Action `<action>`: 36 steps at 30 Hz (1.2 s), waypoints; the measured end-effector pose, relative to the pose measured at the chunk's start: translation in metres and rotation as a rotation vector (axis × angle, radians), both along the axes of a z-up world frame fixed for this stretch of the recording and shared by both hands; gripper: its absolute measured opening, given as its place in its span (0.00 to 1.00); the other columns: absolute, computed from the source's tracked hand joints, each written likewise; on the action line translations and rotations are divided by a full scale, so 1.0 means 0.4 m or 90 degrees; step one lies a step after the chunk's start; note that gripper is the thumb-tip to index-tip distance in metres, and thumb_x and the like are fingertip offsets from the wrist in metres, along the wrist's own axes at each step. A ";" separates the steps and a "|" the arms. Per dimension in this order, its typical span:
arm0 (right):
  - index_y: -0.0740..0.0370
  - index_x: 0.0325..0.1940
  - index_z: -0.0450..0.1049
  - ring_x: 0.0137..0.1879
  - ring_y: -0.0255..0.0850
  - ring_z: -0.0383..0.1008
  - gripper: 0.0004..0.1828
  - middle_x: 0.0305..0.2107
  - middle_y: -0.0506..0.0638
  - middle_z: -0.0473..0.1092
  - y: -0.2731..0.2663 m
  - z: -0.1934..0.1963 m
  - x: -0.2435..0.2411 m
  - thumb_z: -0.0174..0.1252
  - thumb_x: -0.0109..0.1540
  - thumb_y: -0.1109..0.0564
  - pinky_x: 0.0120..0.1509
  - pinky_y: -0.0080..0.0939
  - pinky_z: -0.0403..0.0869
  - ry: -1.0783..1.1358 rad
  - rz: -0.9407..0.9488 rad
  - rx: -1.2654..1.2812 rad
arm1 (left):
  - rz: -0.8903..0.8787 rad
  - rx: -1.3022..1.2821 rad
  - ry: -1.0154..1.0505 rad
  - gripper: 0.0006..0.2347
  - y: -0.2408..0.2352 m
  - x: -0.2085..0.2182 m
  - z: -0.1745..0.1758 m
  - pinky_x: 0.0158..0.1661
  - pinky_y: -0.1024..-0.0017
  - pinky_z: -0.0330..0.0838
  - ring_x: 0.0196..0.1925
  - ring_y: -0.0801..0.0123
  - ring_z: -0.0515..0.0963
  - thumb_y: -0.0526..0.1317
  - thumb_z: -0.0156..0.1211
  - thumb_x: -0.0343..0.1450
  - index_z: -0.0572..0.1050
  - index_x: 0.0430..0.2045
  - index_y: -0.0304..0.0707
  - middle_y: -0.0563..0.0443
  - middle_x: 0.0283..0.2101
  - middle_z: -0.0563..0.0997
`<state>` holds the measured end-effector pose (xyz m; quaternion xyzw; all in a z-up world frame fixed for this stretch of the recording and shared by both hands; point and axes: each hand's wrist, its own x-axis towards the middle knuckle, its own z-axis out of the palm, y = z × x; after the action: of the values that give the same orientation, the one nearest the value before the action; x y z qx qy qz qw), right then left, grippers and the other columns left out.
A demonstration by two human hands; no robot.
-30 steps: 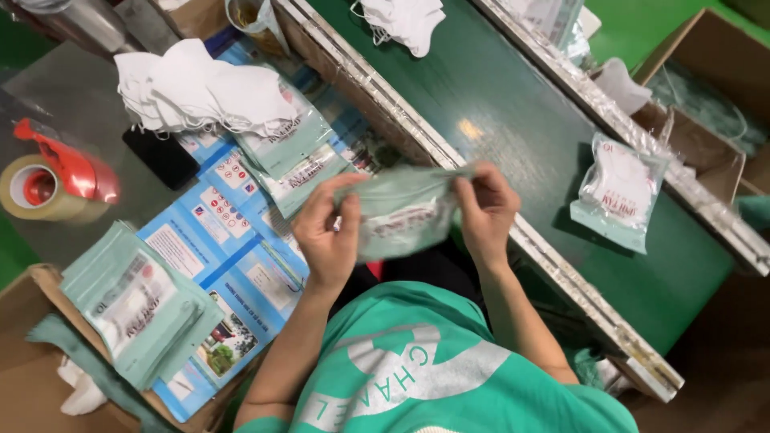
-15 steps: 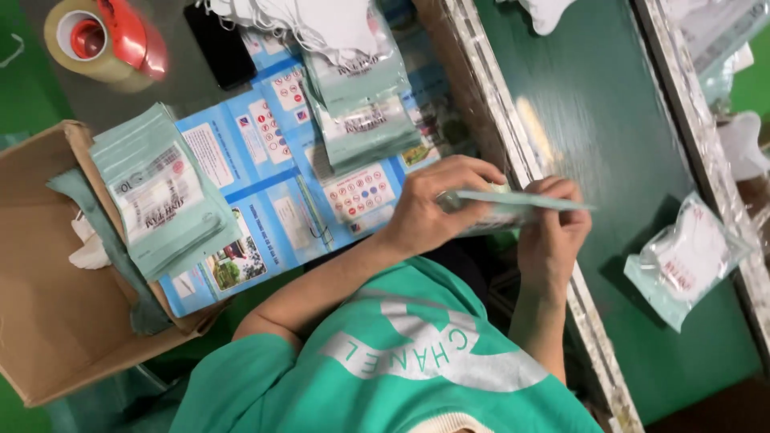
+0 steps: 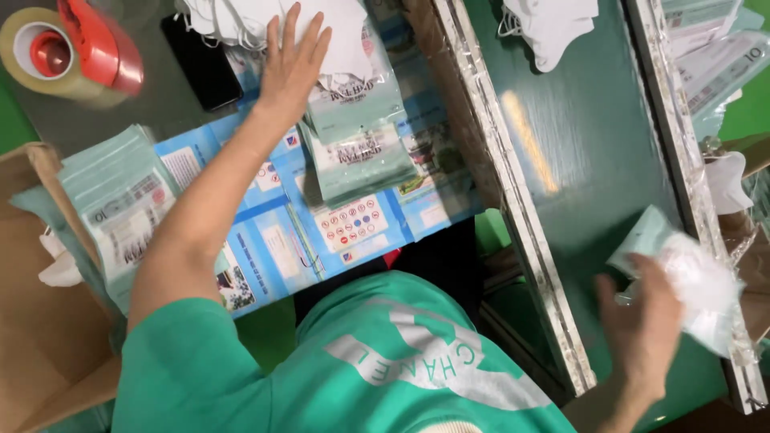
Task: Packaging face masks into plastic bags on a conveyor belt.
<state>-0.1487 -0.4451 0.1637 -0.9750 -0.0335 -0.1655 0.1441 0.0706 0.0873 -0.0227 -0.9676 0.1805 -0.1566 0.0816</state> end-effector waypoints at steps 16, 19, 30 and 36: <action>0.54 0.82 0.48 0.76 0.70 0.46 0.63 0.71 0.70 0.45 0.347 -0.211 0.922 0.71 0.46 0.59 0.74 0.73 0.53 0.016 0.306 -0.311 | -0.042 0.022 0.008 0.30 0.191 0.147 -0.046 0.67 0.38 0.42 0.76 0.46 0.54 0.42 0.68 0.63 0.73 0.64 0.36 0.45 0.72 0.68; 0.57 0.83 0.48 0.75 0.61 0.56 0.58 0.71 0.61 0.56 0.313 -0.284 1.018 0.69 0.52 0.63 0.64 0.66 0.69 0.133 0.326 -0.223 | -0.002 -0.050 0.206 0.35 0.175 0.143 0.013 0.69 0.34 0.34 0.78 0.43 0.44 0.44 0.70 0.63 0.66 0.68 0.38 0.44 0.76 0.58; 0.60 0.62 0.71 0.50 0.53 0.78 0.25 0.50 0.54 0.76 0.170 -0.060 0.511 0.66 0.61 0.64 0.49 0.49 0.76 0.019 0.336 -0.090 | -0.333 -0.507 0.083 0.37 -0.569 0.035 0.259 0.65 0.49 0.56 0.67 0.47 0.65 0.41 0.78 0.60 0.65 0.64 0.35 0.41 0.65 0.68; 0.57 0.78 0.50 0.76 0.53 0.61 0.54 0.71 0.62 0.56 -0.035 0.011 0.232 0.75 0.56 0.58 0.76 0.55 0.64 -0.145 0.189 0.272 | -0.383 -0.663 0.254 0.26 -0.829 0.017 0.179 0.67 0.65 0.65 0.64 0.61 0.73 0.40 0.74 0.72 0.67 0.63 0.55 0.56 0.60 0.78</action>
<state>-0.0558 -0.4590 0.1681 -0.8821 -0.1564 -0.2542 0.3644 0.0772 -0.2442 0.0489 -0.7980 0.3563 -0.0566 -0.4827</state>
